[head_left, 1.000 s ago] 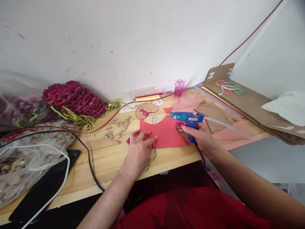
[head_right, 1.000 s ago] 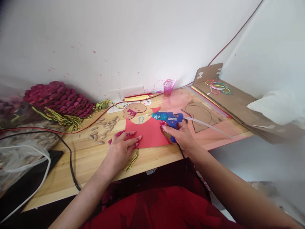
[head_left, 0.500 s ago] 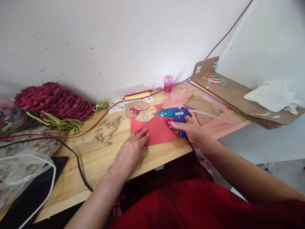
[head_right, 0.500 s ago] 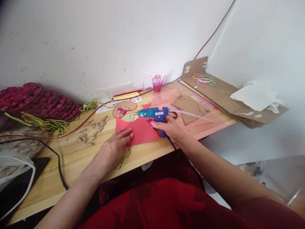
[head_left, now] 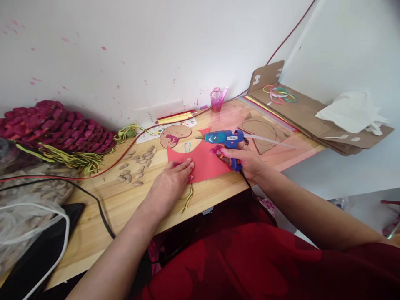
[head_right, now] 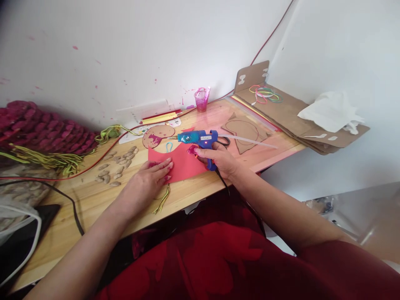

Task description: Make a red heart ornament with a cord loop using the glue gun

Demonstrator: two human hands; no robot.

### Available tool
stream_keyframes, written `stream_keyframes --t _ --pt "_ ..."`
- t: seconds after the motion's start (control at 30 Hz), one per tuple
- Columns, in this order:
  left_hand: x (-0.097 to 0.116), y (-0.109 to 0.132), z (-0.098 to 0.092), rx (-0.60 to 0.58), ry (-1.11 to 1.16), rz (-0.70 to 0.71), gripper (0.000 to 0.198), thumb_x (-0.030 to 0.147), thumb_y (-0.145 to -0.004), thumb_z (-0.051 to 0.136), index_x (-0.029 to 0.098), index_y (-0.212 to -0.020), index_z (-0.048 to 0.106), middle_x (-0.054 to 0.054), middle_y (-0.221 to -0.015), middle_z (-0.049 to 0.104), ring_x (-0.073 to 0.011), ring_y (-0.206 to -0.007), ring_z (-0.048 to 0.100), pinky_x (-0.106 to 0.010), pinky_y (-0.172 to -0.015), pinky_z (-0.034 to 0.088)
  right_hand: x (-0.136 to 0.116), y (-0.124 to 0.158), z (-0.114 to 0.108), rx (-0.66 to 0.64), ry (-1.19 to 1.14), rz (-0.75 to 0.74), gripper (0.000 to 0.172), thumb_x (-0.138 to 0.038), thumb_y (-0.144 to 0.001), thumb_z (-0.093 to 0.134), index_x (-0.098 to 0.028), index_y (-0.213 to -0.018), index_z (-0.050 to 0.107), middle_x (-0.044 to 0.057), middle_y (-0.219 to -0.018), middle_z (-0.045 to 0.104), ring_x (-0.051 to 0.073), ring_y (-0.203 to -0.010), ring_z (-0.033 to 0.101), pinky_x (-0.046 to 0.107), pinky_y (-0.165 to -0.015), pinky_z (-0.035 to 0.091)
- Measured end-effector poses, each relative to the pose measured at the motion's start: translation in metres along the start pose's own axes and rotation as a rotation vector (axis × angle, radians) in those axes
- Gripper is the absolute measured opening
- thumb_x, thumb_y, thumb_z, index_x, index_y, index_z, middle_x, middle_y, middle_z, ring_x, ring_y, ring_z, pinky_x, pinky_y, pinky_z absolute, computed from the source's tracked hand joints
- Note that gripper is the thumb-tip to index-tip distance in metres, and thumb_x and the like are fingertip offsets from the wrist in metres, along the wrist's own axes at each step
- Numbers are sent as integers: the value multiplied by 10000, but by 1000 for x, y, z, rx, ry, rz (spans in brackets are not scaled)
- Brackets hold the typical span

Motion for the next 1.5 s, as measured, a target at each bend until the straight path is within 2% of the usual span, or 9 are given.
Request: stream_keyframes --t 0.47,0.73,0.8,0.87,0.93,1.0,1.17,1.3,1.5 --pt "2 -1 -2 28 -55 -49 374 303 -999 467 115 -1252 667 -115 -1339 654 -260 -1000 615 -414 -940 519 -2 1 5 -11 11 -7 282 -233 -594 861 -236 -851 747 19 -899 770 238 -949 716 361 -899 540" --pt "3 5 -12 77 -50 -42 300 226 -993 457 153 -1137 710 -107 -1188 727 -239 -1007 640 -367 -878 554 -6 -5 11 -86 0 -9 295 -311 -641 844 -210 -897 738 38 -877 749 195 -818 694 310 -759 541" --pt "4 4 -10 15 -96 -48 390 160 -972 441 150 -1330 594 -124 -1174 718 -239 -1013 634 -365 -872 550 -13 -6 18 -130 27 -34 327 -361 -655 830 -201 -921 730 51 -852 740 201 -778 681 318 -704 535" --pt "5 4 -9 -44 -139 -66 633 76 -915 437 152 -1533 324 -133 -1141 705 -235 -1002 634 -363 -864 544 -22 -5 26 -170 41 -61 368 -408 -665 815 -198 -952 722 62 -836 732 216 -788 677 328 -688 532" --pt "7 3 -9 -72 -137 -71 839 18 -841 433 165 -1591 85 -132 -1116 685 -238 -989 640 -373 -853 543 -30 -4 35 -191 34 -84 390 -434 -672 802 -206 -976 715 64 -844 730 230 -829 680 336 -697 534" --pt "10 1 -12 -55 -63 -44 920 10 -798 434 189 -1589 1 -146 -1182 649 -253 -1037 640 -398 -878 541 -36 -2 43 -206 30 -97 397 -434 -679 797 -222 -1002 706 62 -881 732 242 -885 683 349 -723 539" --pt "3 -9 -25 52 148 -83 794 41 -826 411 311 -1538 185 -96 -1266 598 -215 -980 679 -349 -843 551 -36 2 63 -251 10 -59 383 -441 -727 763 -239 -1043 685 75 -997 736 262 -997 675 398 -799 553" --pt "5 -11 -27 1 146 -98 756 49 -849 456 354 -1507 242 -77 -1303 586 -186 -937 688 -302 -796 545 -31 3 70 -266 -43 -45 365 -492 -793 709 -228 -1043 668 91 -1041 736 263 -995 680 437 -812 561" --pt "-12 1 -25 15 63 -239 418 131 -914 481 262 -1311 463 -71 -1061 696 -208 -851 706 -296 -728 529 -18 16 63 -322 -27 111 472 -560 -736 775 -227 -1052 662 61 -867 738 248 -830 725 367 -674 574"
Point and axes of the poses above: each hand's wrist, its own y-axis away from the middle knuckle, its own z-axis out of the palm, x = y × z, the point moved 10 cm from there along -y, towards the middle knuckle
